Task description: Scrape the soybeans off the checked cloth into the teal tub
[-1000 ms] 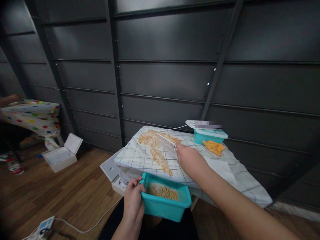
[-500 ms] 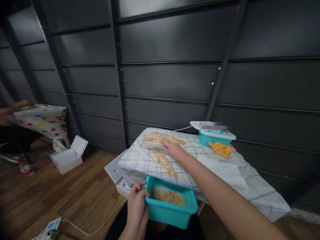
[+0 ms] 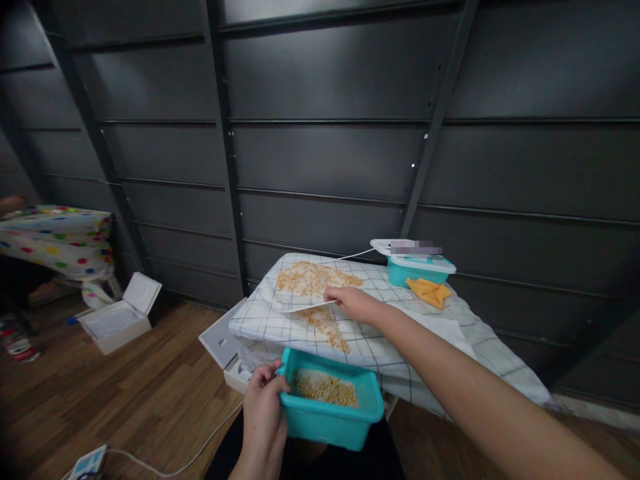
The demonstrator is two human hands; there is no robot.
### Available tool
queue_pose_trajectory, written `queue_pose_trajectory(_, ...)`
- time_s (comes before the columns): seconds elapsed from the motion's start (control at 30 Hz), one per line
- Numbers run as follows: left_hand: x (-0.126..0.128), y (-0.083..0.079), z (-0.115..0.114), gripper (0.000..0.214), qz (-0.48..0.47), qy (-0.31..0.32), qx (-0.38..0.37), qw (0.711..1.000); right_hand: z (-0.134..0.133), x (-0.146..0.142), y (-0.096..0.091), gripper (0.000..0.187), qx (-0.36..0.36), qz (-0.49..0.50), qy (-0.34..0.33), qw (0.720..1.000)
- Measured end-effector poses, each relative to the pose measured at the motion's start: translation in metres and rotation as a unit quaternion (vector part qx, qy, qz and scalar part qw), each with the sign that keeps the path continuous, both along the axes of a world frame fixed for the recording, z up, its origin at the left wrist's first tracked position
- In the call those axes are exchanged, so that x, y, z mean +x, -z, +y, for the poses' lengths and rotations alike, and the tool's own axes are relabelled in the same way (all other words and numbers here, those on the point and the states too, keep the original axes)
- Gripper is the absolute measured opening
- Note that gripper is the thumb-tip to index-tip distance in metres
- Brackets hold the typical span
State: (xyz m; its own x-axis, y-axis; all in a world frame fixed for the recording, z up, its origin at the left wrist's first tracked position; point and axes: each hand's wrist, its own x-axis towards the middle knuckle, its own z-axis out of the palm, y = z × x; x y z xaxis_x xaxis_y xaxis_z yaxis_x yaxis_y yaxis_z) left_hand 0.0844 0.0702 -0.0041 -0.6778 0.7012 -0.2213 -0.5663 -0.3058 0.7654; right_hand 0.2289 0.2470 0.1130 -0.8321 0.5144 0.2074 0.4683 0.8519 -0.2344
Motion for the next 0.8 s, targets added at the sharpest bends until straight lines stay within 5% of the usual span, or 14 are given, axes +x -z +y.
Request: queue_pose_trajectory(0.8, -0.0027, 0.0026, 0.0011, 0.023, -0.005, -0.008, 0.004, 1.000, 0.0016, 0.0074, -0.0061, 0.031, -0.005, -0.024, -0.018, 1.000)
